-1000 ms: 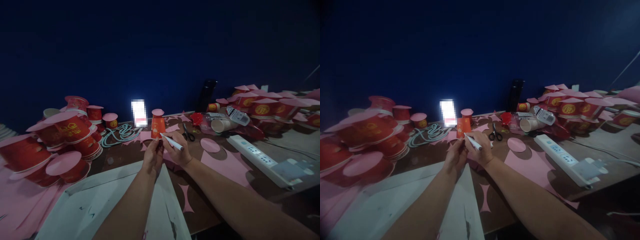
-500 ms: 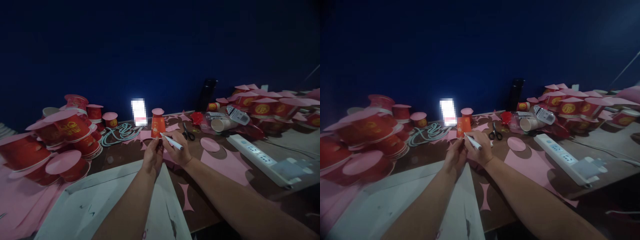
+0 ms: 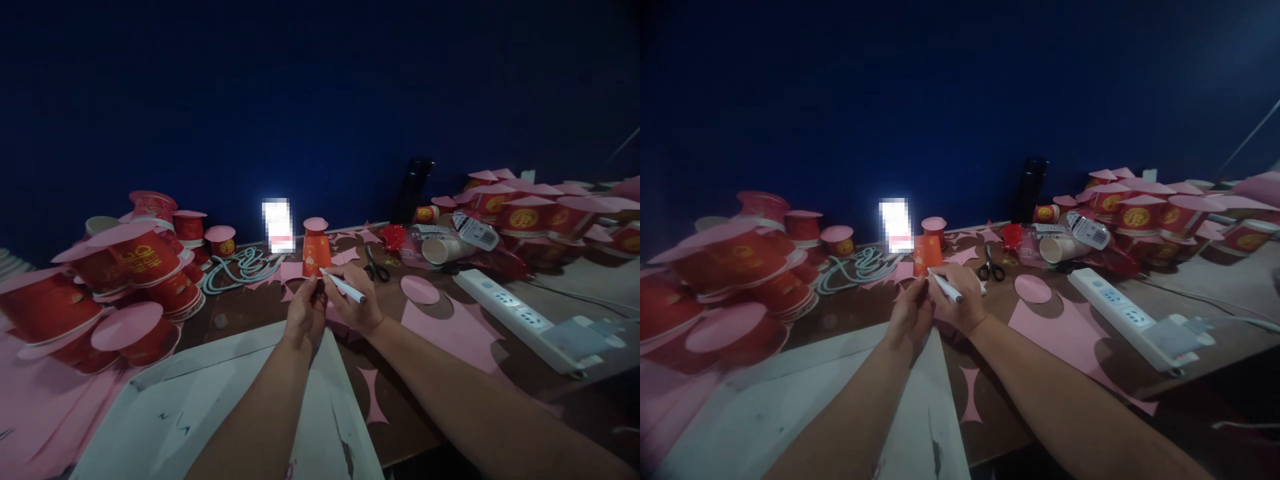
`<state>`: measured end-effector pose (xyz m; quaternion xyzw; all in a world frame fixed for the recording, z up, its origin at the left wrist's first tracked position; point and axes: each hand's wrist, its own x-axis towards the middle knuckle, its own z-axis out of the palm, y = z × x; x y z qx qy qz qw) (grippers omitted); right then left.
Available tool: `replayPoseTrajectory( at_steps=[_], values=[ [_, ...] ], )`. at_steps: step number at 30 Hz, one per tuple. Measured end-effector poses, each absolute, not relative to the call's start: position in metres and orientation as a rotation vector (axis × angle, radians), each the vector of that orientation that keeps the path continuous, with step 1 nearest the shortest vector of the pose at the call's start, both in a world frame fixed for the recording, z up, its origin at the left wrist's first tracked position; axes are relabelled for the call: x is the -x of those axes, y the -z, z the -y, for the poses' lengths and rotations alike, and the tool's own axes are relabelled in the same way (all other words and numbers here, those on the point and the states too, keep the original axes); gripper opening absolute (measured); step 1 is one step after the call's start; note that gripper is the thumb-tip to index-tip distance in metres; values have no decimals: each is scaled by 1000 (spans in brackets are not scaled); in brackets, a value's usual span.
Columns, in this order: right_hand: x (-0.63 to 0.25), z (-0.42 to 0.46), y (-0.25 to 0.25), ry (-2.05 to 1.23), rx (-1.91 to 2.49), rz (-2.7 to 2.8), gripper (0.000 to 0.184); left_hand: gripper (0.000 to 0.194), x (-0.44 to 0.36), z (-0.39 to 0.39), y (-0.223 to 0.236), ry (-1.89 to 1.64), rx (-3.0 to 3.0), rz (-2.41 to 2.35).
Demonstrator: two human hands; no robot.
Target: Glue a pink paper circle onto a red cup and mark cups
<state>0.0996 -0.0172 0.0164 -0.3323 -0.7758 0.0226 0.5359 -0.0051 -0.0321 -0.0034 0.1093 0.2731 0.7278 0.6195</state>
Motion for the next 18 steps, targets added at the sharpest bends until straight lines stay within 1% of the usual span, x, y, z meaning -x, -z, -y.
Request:
replayPoseTrajectory(
  at_steps=[5, 12, 18],
  values=[
    [-99, 18, -17, -86, 803, 1814, 13, 5, 5, 33, 1, -1676, -249, -613],
    [-101, 19, -19, -228, 826, 1659, 13, 4, 7, 32, -3, -1673, -168, -606],
    [-99, 18, -15, -177, 843, 1676, 12, 4, 7, 30, 1, -1654, -209, -574]
  ],
)
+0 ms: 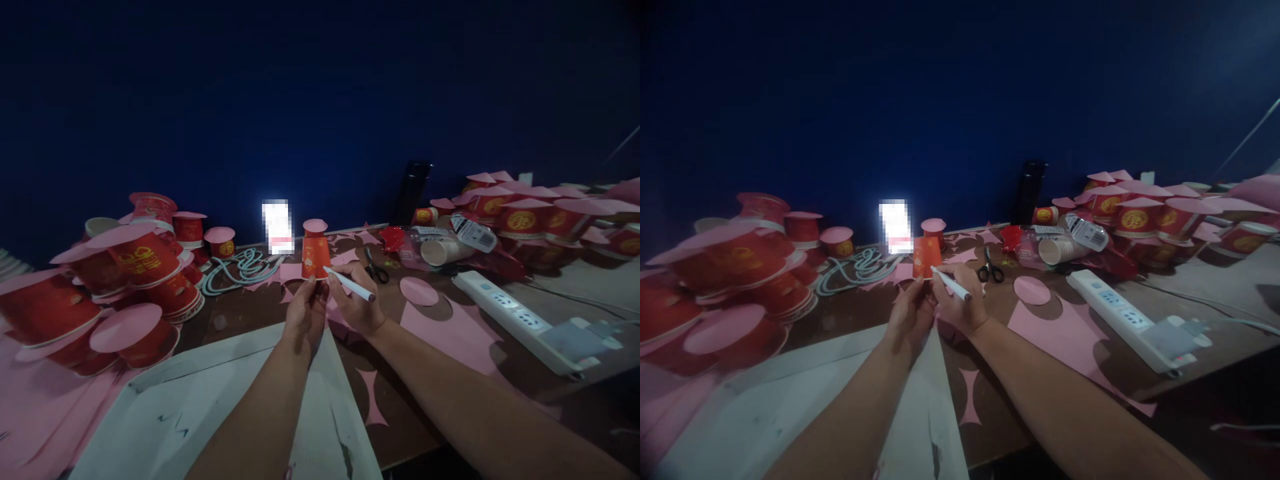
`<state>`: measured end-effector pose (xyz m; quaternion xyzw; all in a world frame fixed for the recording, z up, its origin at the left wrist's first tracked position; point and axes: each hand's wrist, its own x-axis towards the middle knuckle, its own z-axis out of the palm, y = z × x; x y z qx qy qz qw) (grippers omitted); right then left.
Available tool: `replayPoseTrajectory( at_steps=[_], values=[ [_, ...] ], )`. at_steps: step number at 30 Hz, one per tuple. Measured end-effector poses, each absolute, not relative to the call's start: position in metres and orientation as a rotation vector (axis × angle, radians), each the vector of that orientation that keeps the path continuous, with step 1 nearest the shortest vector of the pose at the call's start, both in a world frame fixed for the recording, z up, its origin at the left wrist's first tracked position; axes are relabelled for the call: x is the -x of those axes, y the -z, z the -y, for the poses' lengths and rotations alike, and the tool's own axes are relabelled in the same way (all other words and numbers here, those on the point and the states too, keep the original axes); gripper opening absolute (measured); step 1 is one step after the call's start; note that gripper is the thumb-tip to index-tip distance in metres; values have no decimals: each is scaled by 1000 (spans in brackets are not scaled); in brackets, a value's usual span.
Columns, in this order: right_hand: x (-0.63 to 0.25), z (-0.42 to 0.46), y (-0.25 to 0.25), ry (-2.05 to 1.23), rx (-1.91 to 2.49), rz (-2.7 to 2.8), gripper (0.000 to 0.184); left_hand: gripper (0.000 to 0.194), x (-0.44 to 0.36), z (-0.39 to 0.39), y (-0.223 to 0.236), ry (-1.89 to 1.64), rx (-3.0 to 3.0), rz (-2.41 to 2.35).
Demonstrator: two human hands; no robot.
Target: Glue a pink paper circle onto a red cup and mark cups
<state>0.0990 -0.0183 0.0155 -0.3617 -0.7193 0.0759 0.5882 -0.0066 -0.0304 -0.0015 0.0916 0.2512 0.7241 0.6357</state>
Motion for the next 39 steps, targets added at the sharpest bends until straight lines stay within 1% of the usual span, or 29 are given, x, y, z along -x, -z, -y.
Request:
replayPoseTrajectory(
  at_steps=[10, 22, 29, 39],
  values=[
    [-98, 20, -16, -105, 811, 1763, 12, 7, 6, 33, 3, -1668, -261, -597],
    [-98, 20, -17, -85, 813, 1769, 12, 7, 7, 35, 0, -1660, -253, -614],
    [-99, 20, -20, -56, 797, 1798, 11, 3, 6, 36, -2, -1666, -236, -632],
    [-99, 22, -20, -37, 788, 1799, 11, 4, 6, 36, -2, -1659, -272, -607]
  ],
)
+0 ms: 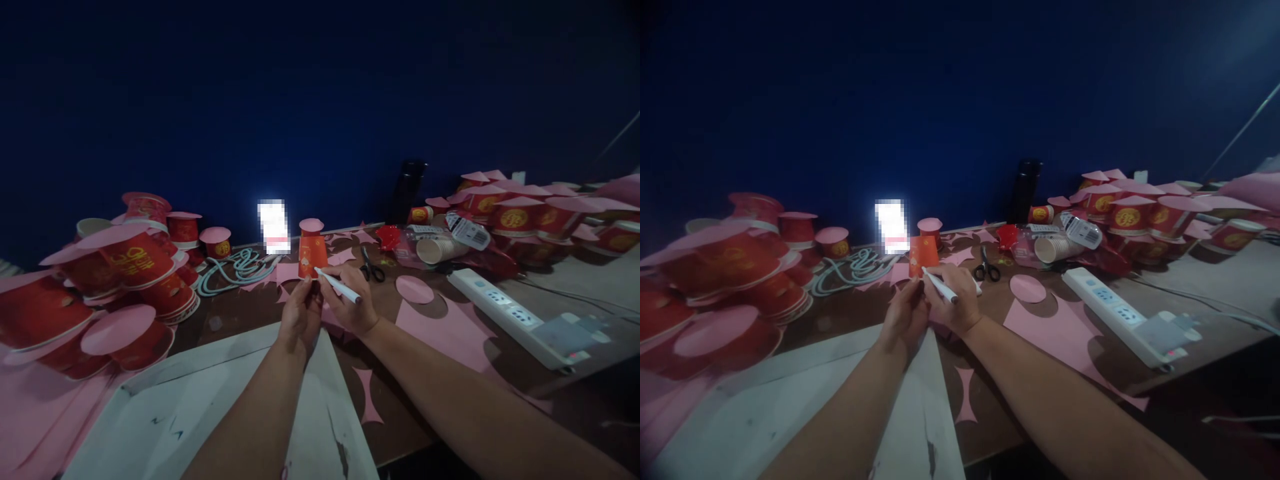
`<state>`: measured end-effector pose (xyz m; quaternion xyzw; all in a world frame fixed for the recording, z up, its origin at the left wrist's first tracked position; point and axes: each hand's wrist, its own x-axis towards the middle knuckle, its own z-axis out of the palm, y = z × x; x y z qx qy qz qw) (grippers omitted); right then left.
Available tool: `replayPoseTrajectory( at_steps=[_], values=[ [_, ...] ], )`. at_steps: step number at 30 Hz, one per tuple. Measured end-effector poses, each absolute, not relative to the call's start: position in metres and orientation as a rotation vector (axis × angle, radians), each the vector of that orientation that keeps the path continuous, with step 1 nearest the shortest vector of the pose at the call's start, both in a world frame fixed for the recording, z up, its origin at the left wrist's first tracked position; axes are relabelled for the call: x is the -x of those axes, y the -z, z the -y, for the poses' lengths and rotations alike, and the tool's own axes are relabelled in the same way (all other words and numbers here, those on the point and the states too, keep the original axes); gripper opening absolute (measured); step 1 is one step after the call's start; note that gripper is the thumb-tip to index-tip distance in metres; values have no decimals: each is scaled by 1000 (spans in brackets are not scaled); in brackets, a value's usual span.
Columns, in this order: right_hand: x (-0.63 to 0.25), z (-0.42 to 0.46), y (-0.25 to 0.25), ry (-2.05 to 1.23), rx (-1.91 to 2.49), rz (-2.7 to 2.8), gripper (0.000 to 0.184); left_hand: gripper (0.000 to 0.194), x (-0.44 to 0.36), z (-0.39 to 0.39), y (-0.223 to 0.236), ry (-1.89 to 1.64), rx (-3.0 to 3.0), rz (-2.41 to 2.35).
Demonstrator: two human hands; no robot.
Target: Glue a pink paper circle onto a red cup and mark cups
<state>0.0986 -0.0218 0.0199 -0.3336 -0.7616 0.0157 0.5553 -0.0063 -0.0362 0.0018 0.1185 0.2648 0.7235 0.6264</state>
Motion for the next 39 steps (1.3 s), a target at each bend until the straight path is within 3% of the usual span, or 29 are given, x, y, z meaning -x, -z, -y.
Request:
replayPoseTrajectory(
  at_steps=[39],
  values=[
    [-100, 21, -19, 14, 789, 1778, 11, 8, 7, 35, -2, -1675, -232, -550]
  ],
)
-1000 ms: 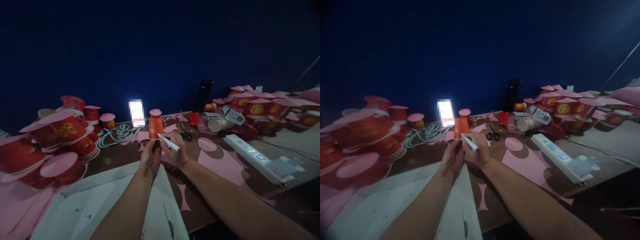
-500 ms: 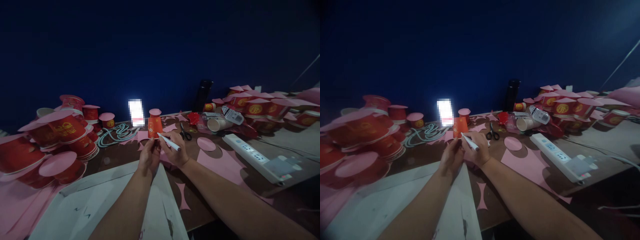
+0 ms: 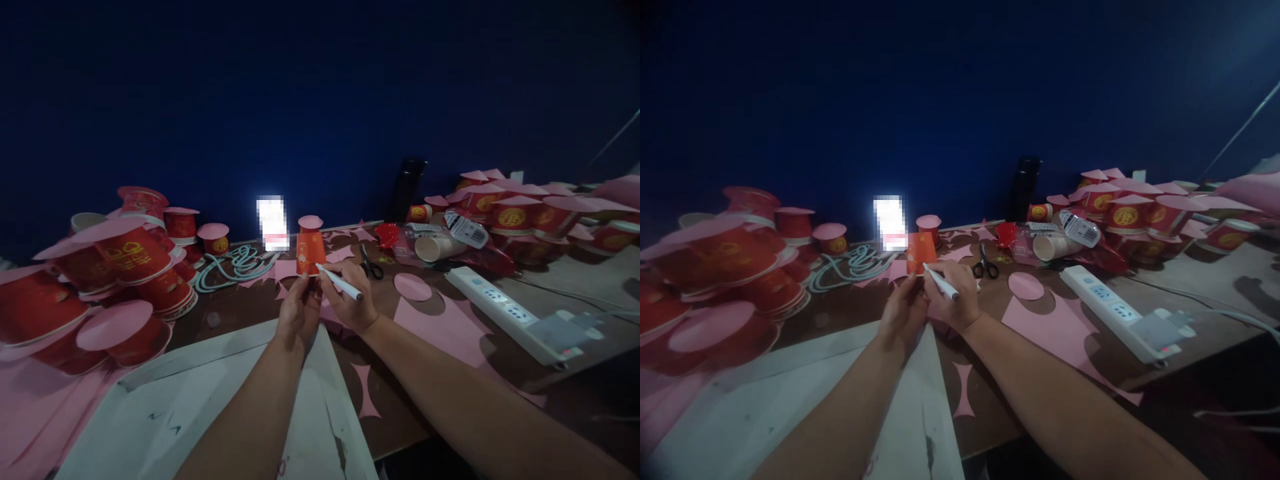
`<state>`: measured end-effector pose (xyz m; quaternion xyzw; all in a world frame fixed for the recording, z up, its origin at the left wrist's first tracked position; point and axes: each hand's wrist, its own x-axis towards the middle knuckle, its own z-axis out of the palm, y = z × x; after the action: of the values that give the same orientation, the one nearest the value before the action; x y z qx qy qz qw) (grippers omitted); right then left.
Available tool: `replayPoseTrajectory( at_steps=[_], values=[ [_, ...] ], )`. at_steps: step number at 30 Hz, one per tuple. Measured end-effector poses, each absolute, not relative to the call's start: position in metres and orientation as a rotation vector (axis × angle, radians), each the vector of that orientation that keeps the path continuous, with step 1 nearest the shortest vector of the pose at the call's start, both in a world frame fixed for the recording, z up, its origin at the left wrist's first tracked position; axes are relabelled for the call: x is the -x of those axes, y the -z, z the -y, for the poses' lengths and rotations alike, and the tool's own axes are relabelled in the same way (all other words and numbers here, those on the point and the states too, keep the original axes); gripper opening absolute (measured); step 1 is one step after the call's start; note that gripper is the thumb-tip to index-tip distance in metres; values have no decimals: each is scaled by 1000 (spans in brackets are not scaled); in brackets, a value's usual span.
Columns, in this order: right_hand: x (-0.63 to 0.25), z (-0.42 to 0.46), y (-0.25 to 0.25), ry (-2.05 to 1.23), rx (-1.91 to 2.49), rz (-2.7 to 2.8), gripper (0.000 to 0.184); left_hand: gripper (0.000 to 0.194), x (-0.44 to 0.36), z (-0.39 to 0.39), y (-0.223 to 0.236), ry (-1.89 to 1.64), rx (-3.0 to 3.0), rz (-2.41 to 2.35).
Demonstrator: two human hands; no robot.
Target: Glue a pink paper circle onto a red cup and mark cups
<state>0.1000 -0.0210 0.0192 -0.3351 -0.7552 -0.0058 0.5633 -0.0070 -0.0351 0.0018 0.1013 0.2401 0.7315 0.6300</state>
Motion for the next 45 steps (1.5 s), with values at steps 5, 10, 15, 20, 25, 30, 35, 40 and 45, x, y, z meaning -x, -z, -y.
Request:
replayPoseTrajectory(
  at_steps=[5, 10, 15, 20, 25, 30, 35, 40, 45],
  values=[
    [-100, 22, -21, 9, 815, 1771, 10, 8, 7, 36, -3, -1676, -227, -555],
    [-100, 22, -21, 3, 833, 1762, 9, 7, 7, 37, -4, -1676, -213, -553],
    [-101, 22, -21, 0, 837, 1770, 10, 5, 8, 37, -4, -1670, -227, -559],
    [-101, 21, -20, 4, 835, 1766, 10, 4, 8, 36, -4, -1681, -219, -559],
    [-102, 19, -20, 0, 830, 1770, 11, 3, 8, 36, -4, -1677, -220, -559],
    [-102, 25, -21, 36, 661, 1862, 12, 8, 10, 39, -6, -1649, -212, -575],
    [-96, 34, -19, 19, 451, 1969, 18, 21, 13, 42, -11, -1501, -250, -598],
    [-95, 35, -18, -13, 512, 1961, 12, 20, 13, 43, -10, -1527, -259, -603],
    [-96, 33, -18, -7, 534, 1928, 12, 19, 13, 41, -8, -1530, -259, -624]
  ],
)
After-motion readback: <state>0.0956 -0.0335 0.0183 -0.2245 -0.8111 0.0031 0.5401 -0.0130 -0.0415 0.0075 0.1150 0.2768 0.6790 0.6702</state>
